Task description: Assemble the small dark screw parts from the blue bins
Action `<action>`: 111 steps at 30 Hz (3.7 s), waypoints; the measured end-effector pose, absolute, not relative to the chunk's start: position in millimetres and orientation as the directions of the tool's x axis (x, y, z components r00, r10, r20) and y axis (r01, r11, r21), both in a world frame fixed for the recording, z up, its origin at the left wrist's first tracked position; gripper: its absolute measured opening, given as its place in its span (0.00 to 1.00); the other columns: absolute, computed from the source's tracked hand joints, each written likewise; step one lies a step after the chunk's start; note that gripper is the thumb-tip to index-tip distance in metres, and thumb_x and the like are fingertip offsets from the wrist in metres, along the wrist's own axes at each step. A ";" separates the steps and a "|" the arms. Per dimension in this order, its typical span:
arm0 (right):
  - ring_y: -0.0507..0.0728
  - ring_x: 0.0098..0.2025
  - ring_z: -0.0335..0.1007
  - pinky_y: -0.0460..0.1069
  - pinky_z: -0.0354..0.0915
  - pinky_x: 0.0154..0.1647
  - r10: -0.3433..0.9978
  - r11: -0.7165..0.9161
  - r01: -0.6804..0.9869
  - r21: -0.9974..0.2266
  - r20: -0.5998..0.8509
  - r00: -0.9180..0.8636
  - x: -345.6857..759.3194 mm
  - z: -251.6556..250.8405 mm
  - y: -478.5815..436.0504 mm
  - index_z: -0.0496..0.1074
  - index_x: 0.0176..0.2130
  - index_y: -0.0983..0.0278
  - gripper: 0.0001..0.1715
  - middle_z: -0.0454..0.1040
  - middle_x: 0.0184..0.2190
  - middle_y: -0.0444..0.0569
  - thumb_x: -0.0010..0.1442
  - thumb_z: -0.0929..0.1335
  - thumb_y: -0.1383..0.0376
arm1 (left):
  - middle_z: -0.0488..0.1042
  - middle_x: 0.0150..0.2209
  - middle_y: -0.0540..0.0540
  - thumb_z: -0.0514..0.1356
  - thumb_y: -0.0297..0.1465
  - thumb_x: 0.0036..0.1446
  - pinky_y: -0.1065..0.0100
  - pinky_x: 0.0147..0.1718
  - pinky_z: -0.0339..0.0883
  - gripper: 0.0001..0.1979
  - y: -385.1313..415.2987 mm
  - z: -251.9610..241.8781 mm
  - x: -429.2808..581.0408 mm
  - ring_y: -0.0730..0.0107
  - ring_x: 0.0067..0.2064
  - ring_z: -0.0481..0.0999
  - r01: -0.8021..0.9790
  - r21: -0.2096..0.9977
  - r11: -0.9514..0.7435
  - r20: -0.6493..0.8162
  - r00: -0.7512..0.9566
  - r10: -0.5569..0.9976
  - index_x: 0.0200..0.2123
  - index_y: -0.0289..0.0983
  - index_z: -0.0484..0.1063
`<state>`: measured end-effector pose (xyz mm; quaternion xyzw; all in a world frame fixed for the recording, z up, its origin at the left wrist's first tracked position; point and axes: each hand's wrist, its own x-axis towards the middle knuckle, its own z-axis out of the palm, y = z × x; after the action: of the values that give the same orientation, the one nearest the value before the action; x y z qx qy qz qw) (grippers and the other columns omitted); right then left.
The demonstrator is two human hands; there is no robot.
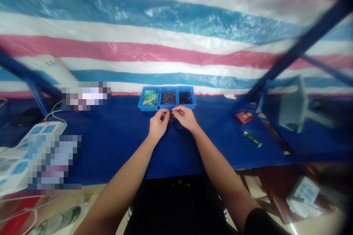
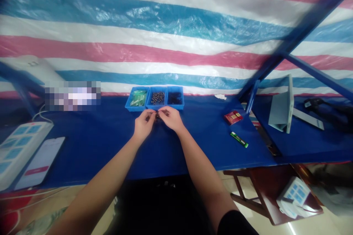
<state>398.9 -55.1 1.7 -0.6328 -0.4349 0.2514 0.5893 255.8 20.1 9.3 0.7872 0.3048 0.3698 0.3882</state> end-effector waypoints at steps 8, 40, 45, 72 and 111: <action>0.55 0.38 0.77 0.51 0.72 0.44 0.848 0.132 0.219 -0.967 0.225 0.481 397.7 3.9 -55.7 0.75 0.41 0.63 0.13 0.79 0.37 0.49 0.56 0.69 0.60 | 0.76 0.28 0.51 0.54 0.41 0.63 0.70 0.34 0.68 0.13 19.3 10.5 254.8 0.70 0.30 0.76 0.198 0.836 -0.511 0.334 0.556 0.761 0.37 0.39 0.73; 0.54 0.34 0.76 0.50 0.73 0.40 0.857 0.177 0.096 -0.980 0.201 0.475 395.5 5.6 -55.0 0.76 0.39 0.63 0.15 0.79 0.35 0.48 0.53 0.72 0.58 | 0.75 0.26 0.51 0.54 0.41 0.63 0.71 0.33 0.67 0.13 21.2 8.9 255.4 0.72 0.29 0.75 0.172 0.851 -0.496 0.332 0.555 0.763 0.37 0.37 0.72; 0.55 0.34 0.77 0.51 0.73 0.40 0.844 0.183 0.070 -0.981 0.193 0.501 397.4 4.1 -54.1 0.76 0.38 0.63 0.14 0.79 0.34 0.48 0.52 0.72 0.58 | 0.76 0.27 0.51 0.58 0.39 0.61 0.71 0.32 0.68 0.12 20.2 8.1 256.0 0.71 0.28 0.76 0.144 0.863 -0.484 0.339 0.545 0.767 0.42 0.39 0.71; 0.56 0.37 0.77 0.52 0.74 0.43 0.843 0.212 0.120 -0.970 0.243 0.479 395.3 1.6 -53.9 0.77 0.40 0.62 0.15 0.79 0.37 0.50 0.54 0.71 0.57 | 0.76 0.28 0.51 0.56 0.40 0.62 0.71 0.33 0.68 0.12 20.3 8.5 255.7 0.72 0.29 0.76 0.129 0.850 -0.511 0.368 0.549 0.751 0.38 0.39 0.73; 0.56 0.38 0.78 0.53 0.74 0.44 0.841 0.199 0.126 -0.972 0.236 0.487 395.5 0.5 -54.9 0.77 0.42 0.62 0.15 0.80 0.37 0.50 0.55 0.71 0.58 | 0.77 0.28 0.51 0.57 0.40 0.61 0.70 0.33 0.69 0.12 20.4 7.6 256.4 0.71 0.29 0.77 0.153 0.853 -0.499 0.344 0.555 0.757 0.42 0.40 0.72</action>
<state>395.5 -54.9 0.5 -0.5694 -0.4245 0.2759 0.6477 256.4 20.4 7.6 0.7822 0.2910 0.3712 0.4070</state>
